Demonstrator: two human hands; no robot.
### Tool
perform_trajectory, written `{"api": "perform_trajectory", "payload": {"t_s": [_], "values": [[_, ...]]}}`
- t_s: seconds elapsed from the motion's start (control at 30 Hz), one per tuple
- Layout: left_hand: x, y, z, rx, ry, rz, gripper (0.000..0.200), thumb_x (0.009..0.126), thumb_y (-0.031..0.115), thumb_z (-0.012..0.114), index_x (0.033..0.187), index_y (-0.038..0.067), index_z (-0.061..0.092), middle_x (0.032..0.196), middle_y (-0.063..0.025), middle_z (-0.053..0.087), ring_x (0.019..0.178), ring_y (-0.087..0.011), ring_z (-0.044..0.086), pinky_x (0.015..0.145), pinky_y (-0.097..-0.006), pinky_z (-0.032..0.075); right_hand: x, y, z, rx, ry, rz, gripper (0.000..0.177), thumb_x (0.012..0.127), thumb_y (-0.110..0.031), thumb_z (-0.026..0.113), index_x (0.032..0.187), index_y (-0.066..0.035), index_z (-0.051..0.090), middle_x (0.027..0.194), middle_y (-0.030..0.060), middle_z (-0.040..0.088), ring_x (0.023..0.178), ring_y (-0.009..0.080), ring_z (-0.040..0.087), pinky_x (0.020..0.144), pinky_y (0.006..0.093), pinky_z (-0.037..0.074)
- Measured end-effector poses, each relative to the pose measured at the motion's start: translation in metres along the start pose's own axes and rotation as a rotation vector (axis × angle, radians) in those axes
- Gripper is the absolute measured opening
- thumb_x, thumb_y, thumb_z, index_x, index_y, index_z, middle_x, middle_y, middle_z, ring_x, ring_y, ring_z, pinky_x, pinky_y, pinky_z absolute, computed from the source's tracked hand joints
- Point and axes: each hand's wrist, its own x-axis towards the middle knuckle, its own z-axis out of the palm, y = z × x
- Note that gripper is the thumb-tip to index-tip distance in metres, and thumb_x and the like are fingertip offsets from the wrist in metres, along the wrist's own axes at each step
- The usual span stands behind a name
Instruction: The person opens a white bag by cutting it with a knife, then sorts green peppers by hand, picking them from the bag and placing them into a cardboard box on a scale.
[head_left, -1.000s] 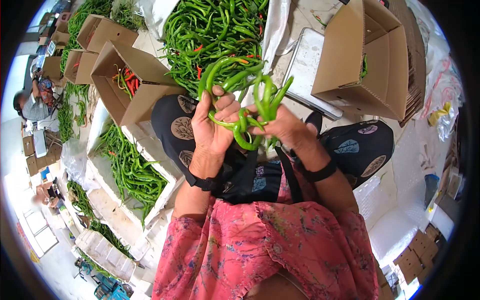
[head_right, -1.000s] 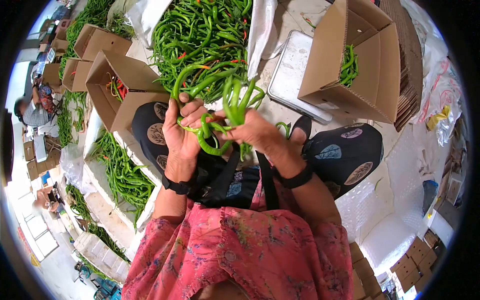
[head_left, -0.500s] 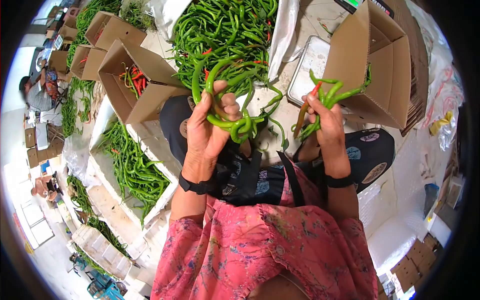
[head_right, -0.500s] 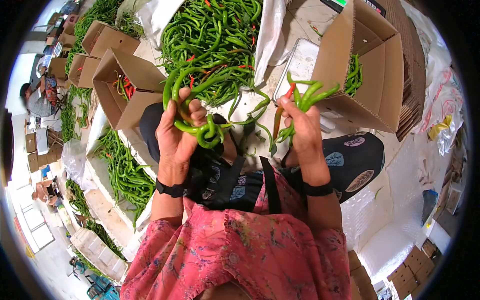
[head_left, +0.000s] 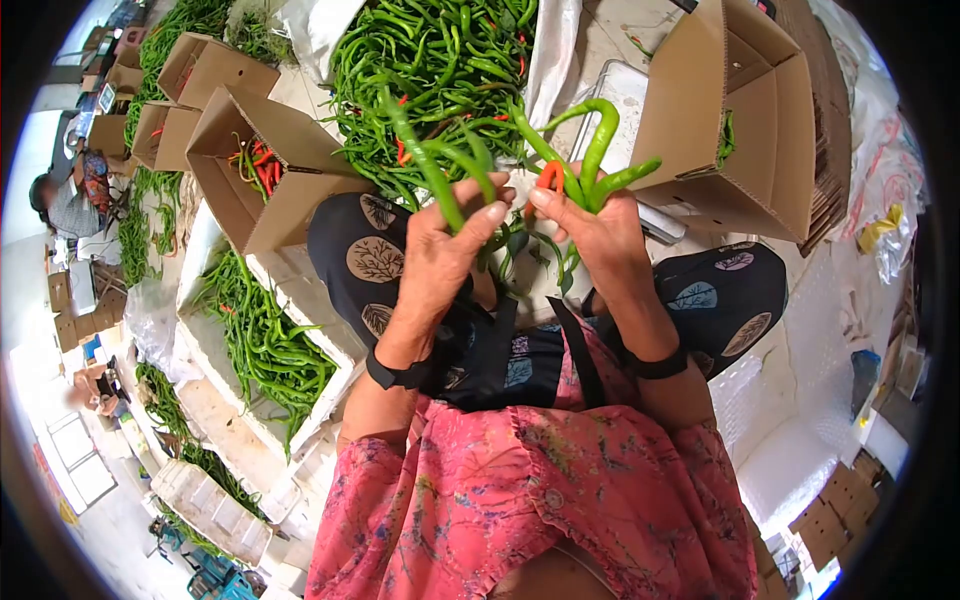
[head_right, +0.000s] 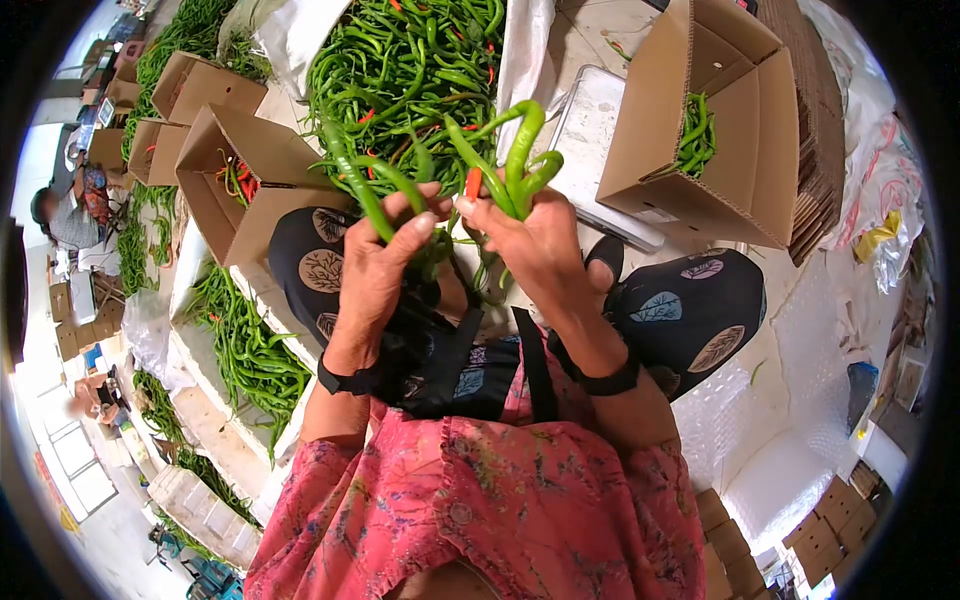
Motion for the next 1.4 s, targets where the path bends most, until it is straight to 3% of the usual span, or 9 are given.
{"api": "perform_trajectory", "payload": {"t_s": [0.07,0.23,0.5,0.73,0.8,1.0,1.07,1.27,1.4], "values": [[0.001,0.000,0.005,0.147,-0.058,0.001,0.037,0.089,0.018,0.066,0.119,-0.002,0.061,0.099,-0.0042,0.067,0.088,-0.0109,0.061,0.079,-0.0243,0.047,0.008,-0.003,0.008,0.118,-0.073,-0.100,0.022,0.086,-0.014,0.069,0.103,-0.001,0.065,0.087,-0.0006,0.062,0.074,0.0059,0.056,0.063,0.0216,0.046],[0.014,-0.008,0.004,-0.343,0.040,-0.074,0.030,0.090,0.013,0.065,0.117,0.000,0.059,0.094,-0.0072,0.067,0.086,-0.0154,0.063,0.079,-0.0276,0.049,0.018,-0.017,0.002,0.067,-0.080,-0.196,0.025,0.086,-0.019,0.069,0.103,-0.001,0.066,0.086,0.0001,0.063,0.074,0.0068,0.056,0.060,0.0218,0.045],[0.022,-0.013,0.002,-0.889,0.154,0.057,0.024,0.091,0.015,0.065,0.112,0.007,0.056,0.104,-0.0095,0.063,0.107,-0.0254,0.058,0.093,-0.0385,0.048,-0.019,0.040,0.009,0.085,0.085,0.055,0.019,0.083,-0.012,0.071,0.099,-0.003,0.065,0.074,-0.0046,0.055,0.061,0.0035,0.046,0.054,0.0197,0.036],[0.018,-0.006,0.010,-0.786,0.136,0.184,0.024,0.092,0.015,0.062,0.113,0.006,0.054,0.107,-0.0104,0.061,0.107,-0.0251,0.058,0.085,-0.0415,0.053,-0.001,0.042,0.055,0.643,-0.085,0.072,0.027,0.080,-0.019,0.076,0.102,-0.009,0.064,0.077,-0.0073,0.055,0.060,0.0019,0.044,0.052,0.0195,0.034],[0.017,0.018,-0.003,-0.659,0.240,0.251,0.028,0.093,0.015,0.060,0.118,0.004,0.053,0.102,-0.0112,0.063,0.102,-0.0236,0.060,0.083,-0.0405,0.054,0.000,0.015,0.074,0.500,-0.145,0.077,0.032,0.083,-0.015,0.072,0.111,-0.007,0.058,0.078,-0.0055,0.055,0.062,0.0044,0.047,0.051,0.0207,0.034],[0.019,0.065,-0.082,-0.529,0.432,0.383,0.031,0.094,0.016,0.060,0.121,0.001,0.053,0.092,-0.0085,0.064,0.095,-0.0219,0.063,0.084,-0.0347,0.052,0.022,-0.022,0.113,-0.057,-0.397,-0.178,0.012,0.083,-0.017,0.068,0.083,-0.005,0.065,0.065,-0.0040,0.053,0.058,0.0051,0.046,0.052,0.0231,0.035],[0.017,0.082,-0.109,-0.436,0.418,0.356,0.031,0.094,0.016,0.060,0.120,0.001,0.053,0.091,-0.0082,0.064,0.093,-0.0212,0.063,0.083,-0.0340,0.052,0.027,-0.040,0.127,0.046,-0.357,-0.349,0.013,0.084,-0.013,0.065,0.082,0.000,0.062,0.066,-0.0013,0.057,0.060,0.0086,0.050,0.055,0.0293,0.041],[0.014,0.109,-0.138,-0.119,0.317,0.251,0.031,0.090,0.018,0.063,0.116,0.000,0.058,0.087,-0.0060,0.067,0.078,-0.0120,0.063,0.069,-0.0264,0.052,0.065,-0.089,0.155,-0.553,-0.122,-0.799,0.017,0.085,-0.016,0.067,0.089,0.000,0.063,0.070,0.0057,0.066,0.062,0.0132,0.060,0.056,0.0308,0.046],[0.011,0.115,-0.157,0.045,0.296,0.202,0.030,0.091,0.017,0.062,0.115,0.000,0.057,0.091,-0.0080,0.065,0.084,-0.0151,0.064,0.074,-0.0303,0.054,0.076,-0.106,0.147,0.000,-0.305,-0.240,0.022,0.086,-0.027,0.070,0.098,-0.008,0.069,0.070,-0.0038,0.062,0.055,0.0037,0.045,0.053,0.0206,0.034]]}}
